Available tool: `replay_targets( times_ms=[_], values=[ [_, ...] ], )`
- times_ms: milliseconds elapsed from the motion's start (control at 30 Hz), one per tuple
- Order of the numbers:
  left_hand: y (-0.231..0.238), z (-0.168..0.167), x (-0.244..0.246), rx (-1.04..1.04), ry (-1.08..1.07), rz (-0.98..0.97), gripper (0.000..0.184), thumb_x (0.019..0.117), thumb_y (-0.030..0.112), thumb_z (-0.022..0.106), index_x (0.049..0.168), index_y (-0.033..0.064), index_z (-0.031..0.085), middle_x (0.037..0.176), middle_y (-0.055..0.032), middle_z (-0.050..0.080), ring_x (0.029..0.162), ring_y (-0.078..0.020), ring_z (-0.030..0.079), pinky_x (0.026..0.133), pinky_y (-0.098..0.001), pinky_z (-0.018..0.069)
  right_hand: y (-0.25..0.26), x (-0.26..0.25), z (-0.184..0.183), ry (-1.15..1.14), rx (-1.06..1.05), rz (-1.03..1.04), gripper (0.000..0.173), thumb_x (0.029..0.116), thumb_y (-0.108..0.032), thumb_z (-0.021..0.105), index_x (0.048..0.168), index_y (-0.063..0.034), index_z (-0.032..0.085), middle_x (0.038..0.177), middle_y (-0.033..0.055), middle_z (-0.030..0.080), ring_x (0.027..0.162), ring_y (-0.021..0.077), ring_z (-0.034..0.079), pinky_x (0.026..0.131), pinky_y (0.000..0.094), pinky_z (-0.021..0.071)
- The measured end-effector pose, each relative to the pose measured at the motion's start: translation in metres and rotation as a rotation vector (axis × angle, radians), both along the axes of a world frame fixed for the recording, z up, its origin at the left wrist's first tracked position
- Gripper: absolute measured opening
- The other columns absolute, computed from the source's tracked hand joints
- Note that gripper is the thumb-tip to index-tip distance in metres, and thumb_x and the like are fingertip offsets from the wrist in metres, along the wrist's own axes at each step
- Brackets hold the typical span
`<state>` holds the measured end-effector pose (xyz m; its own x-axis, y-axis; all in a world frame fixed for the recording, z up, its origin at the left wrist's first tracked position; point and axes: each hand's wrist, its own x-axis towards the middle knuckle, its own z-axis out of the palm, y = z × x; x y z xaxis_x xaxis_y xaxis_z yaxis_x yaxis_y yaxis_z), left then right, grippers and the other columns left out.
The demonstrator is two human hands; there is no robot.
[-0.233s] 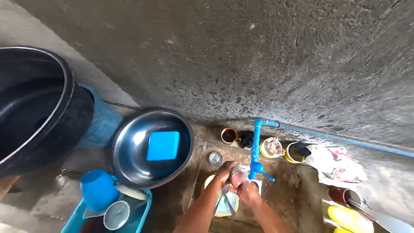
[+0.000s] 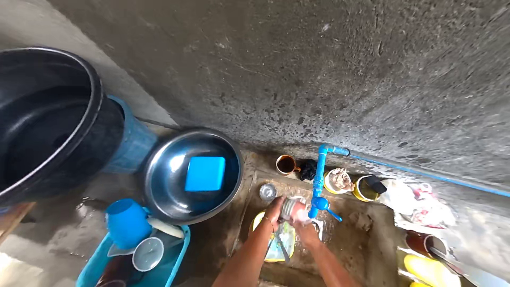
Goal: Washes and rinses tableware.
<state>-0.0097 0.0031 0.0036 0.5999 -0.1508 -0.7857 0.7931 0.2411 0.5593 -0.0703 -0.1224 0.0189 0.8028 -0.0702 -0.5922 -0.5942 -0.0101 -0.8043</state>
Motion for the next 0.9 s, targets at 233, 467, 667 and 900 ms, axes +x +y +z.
replay_targets(
  times_ms=[233, 467, 667, 900],
  values=[
    [0.031, -0.007, -0.037, -0.113, 0.271, 0.049, 0.07, 0.1059, 0.064, 0.018, 0.149, 0.0142, 0.043, 0.134, -0.0227, 0.058, 0.111, -0.0395, 0.062, 0.085, -0.0589, 0.0529, -0.007, 0.001, 0.023, 0.012, -0.098, 0.168, 0.035, 0.0988, -0.01, 0.064, 0.128, 0.0095, 0.059, 0.118, 0.0191, 0.069, 0.112, 0.0218, 0.066, 0.102, 0.0373, 0.053],
    [0.034, -0.014, -0.041, -0.137, 0.278, -0.028, 0.074, 0.1062, 0.064, 0.01, 0.151, 0.0169, 0.046, 0.14, -0.0213, 0.058, 0.118, -0.0392, 0.062, 0.092, -0.0586, 0.0502, -0.015, -0.001, 0.051, -0.11, -0.75, 0.741, 0.036, 0.1018, -0.029, 0.061, 0.119, 0.0001, 0.073, 0.124, 0.0252, 0.068, 0.127, 0.0442, 0.058, 0.114, 0.0589, 0.0389],
    [0.028, -0.01, -0.043, -0.214, 0.301, -0.051, 0.072, 0.1063, 0.064, 0.014, 0.154, 0.017, 0.042, 0.138, -0.0234, 0.058, 0.113, -0.0389, 0.063, 0.091, -0.0554, 0.0511, -0.022, 0.008, 0.053, -0.012, -0.654, 0.72, 0.037, 0.1018, -0.03, 0.063, 0.118, 0.0024, 0.072, 0.12, 0.027, 0.068, 0.117, 0.0409, 0.065, 0.105, 0.0576, 0.0482],
    [0.025, 0.009, -0.036, -0.554, 0.297, -0.134, 0.078, 0.1029, 0.069, 0.019, 0.126, 0.0051, 0.056, 0.099, -0.014, 0.067, 0.084, -0.0246, 0.067, 0.078, -0.042, 0.0572, -0.031, -0.003, 0.071, -0.47, -0.835, 1.047, 0.017, 0.0939, -0.01, 0.069, 0.105, -0.0008, 0.078, 0.115, 0.0219, 0.073, 0.115, 0.0461, 0.066, 0.104, 0.0696, 0.043]
  ],
)
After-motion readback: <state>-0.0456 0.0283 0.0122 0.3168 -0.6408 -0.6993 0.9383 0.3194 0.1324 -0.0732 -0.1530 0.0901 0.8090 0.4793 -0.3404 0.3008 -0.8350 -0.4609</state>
